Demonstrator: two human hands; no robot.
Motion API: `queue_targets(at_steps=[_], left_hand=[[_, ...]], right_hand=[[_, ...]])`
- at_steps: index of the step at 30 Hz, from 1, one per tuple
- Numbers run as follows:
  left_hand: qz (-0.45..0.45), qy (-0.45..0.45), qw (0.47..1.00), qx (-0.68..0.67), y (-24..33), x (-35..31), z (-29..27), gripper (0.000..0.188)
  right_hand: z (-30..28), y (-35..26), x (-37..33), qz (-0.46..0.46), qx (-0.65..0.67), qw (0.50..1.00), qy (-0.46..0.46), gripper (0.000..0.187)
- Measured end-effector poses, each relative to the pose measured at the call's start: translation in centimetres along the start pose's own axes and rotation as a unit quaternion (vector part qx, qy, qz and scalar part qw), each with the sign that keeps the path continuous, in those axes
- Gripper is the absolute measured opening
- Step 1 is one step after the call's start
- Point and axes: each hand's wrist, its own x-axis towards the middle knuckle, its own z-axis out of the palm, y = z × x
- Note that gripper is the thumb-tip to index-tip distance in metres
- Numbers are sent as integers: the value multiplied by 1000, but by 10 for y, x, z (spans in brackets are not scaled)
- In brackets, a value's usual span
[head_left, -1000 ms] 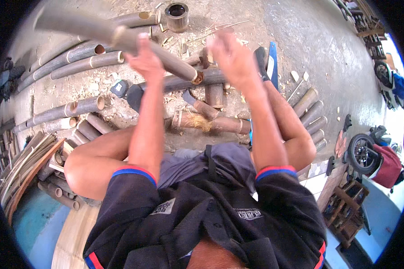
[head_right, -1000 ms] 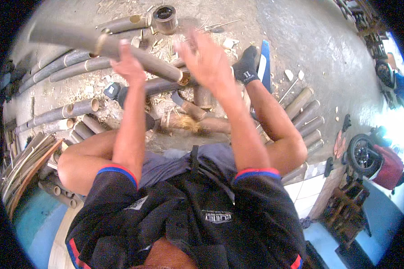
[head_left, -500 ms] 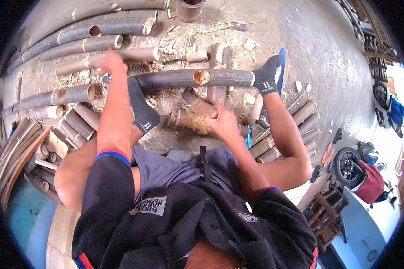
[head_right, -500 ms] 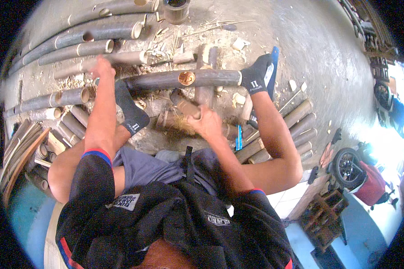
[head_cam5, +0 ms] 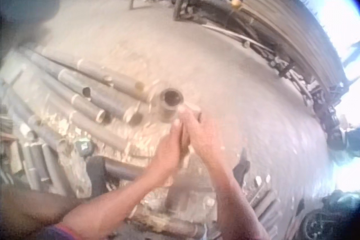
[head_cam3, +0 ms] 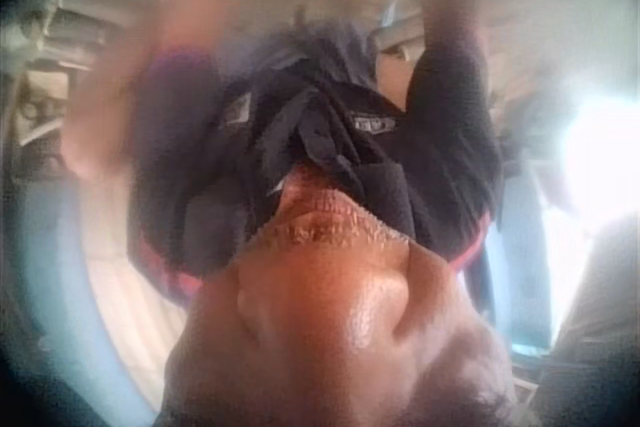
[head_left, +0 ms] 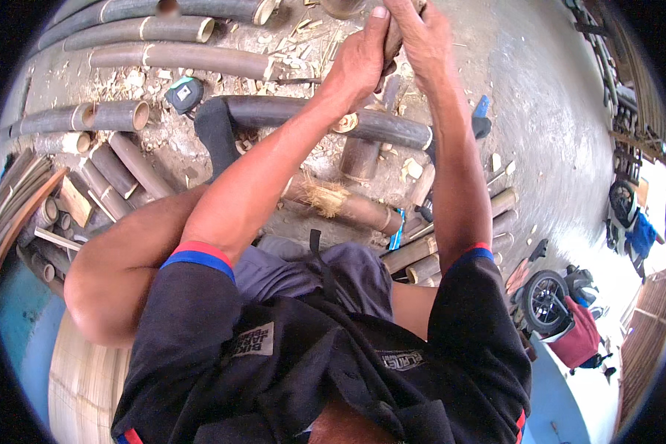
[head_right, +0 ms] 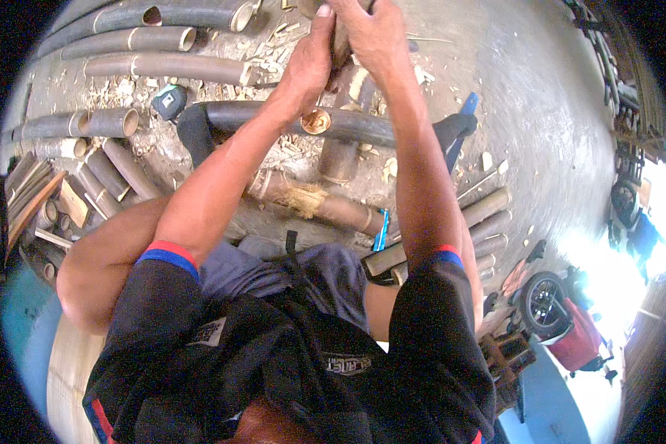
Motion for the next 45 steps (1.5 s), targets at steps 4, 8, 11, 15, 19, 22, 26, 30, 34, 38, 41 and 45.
queue_targets(at_steps=[4,8,11,15,19,22,26,30,34,38,41,45], left_hand=[[-77,18,996,-39,-28,5,-7,79],[-84,65,983,-149,-89,0,-18,72],[-4,167,973,-161,-103,-10,-16,74],[3,190,952,-239,-117,-2,-17,78],[-62,137,966,-212,-117,-2,-14,78],[-82,99,974,-185,-117,6,-18,77],[-113,10,986,-119,-116,15,-19,78],[-113,-62,990,-62,-111,19,-19,80],[-96,-122,988,-11,-113,24,-12,83],[-103,-203,971,69,-116,26,-13,89],[-68,-257,958,103,-111,26,-13,92],[24,-260,952,158,-125,25,-4,96]], right_hand=[[63,62,23,230,350,898,-139,38],[115,75,21,198,329,867,-318,26],[145,73,26,95,229,861,-443,24],[167,72,33,99,160,836,-516,23],[152,89,33,171,211,831,-486,24],[146,104,37,193,235,845,-440,24],[124,121,40,201,236,880,-359,25],[101,123,27,267,340,858,-276,23],[84,133,14,272,376,868,-177,20],[64,131,-6,275,421,858,-103,18],[57,133,-18,264,401,875,-59,18],[48,139,-38,239,475,847,1,16]])
